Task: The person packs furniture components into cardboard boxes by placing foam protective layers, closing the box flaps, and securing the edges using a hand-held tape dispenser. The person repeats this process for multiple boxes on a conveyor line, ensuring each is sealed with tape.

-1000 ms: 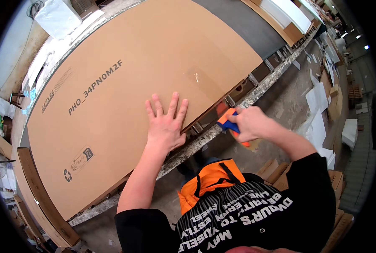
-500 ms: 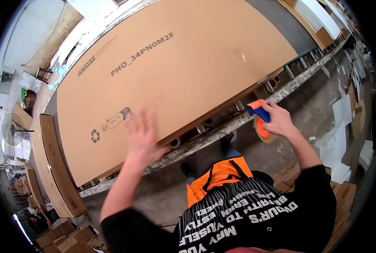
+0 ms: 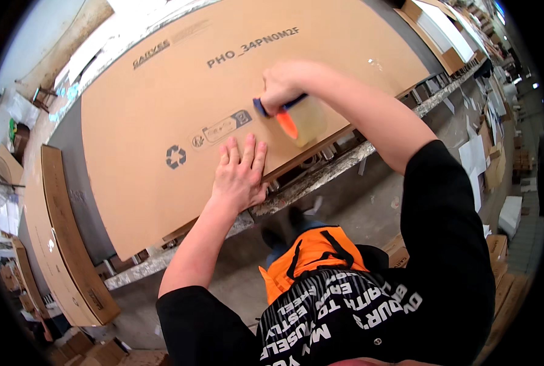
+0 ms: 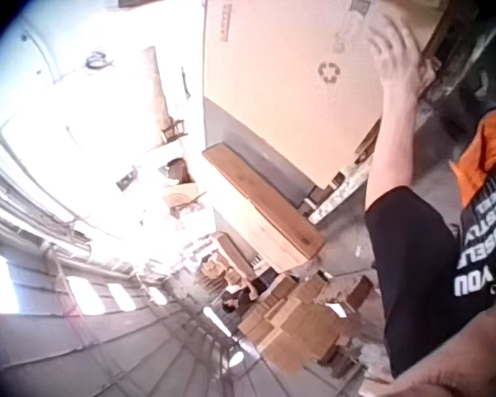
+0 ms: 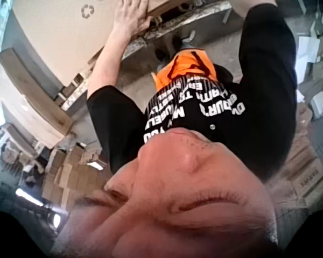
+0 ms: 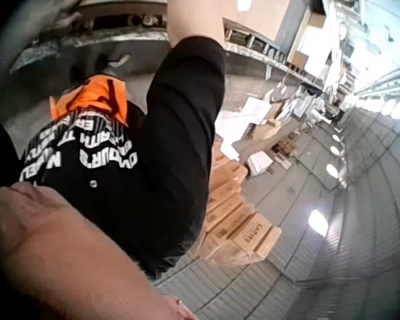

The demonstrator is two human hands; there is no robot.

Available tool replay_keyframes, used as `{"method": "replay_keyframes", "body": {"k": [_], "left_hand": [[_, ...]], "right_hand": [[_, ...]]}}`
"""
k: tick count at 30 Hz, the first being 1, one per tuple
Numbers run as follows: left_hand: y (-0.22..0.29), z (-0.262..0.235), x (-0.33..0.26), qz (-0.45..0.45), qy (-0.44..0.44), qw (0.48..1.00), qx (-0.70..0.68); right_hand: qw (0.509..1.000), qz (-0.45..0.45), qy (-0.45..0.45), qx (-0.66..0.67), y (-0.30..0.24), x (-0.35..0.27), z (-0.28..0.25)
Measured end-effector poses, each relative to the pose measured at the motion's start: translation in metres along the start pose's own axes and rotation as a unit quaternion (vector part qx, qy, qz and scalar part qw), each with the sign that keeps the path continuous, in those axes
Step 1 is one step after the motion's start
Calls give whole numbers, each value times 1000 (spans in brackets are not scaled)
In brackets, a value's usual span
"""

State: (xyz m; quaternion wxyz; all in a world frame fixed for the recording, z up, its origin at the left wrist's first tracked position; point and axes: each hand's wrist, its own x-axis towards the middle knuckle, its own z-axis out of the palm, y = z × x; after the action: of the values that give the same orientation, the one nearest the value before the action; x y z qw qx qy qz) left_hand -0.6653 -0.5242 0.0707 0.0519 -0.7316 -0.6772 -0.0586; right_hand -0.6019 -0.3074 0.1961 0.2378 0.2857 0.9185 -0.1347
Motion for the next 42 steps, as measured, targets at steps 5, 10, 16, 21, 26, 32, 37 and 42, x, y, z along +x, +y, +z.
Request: {"method": "replay_keyframes", "body": {"k": [5,10,16,21,26,32,37,42], "left_hand": [[-7,3,-9,-18,15,1000,-20],[-3,7,-14,-14,16,1000,-2],[-9,-4,-17,-20,-6,1000,13],[-64,-32,-125,-47,13,999,11],[-110,-15,-217,-78,73,994,-21],[-108,-9,-206,-73,131,986,-66],[-114,3,-226,-94,151,980,-91],[-116,6,-228,-90,161,979,-85]], "right_hand": [[996,-55,-58,-48,-1,-52,23],[998,39,-12,-44,3,-136,152],[999,-10,18,-28,-43,-68,184],[990,108,57,71,-44,-117,218],[967,-26,239,89,-149,-143,120],[992,-26,119,-14,-257,-21,33],[999,-22,40,-13,-279,-41,64],[998,8,-43,-51,-256,-115,178]]}}
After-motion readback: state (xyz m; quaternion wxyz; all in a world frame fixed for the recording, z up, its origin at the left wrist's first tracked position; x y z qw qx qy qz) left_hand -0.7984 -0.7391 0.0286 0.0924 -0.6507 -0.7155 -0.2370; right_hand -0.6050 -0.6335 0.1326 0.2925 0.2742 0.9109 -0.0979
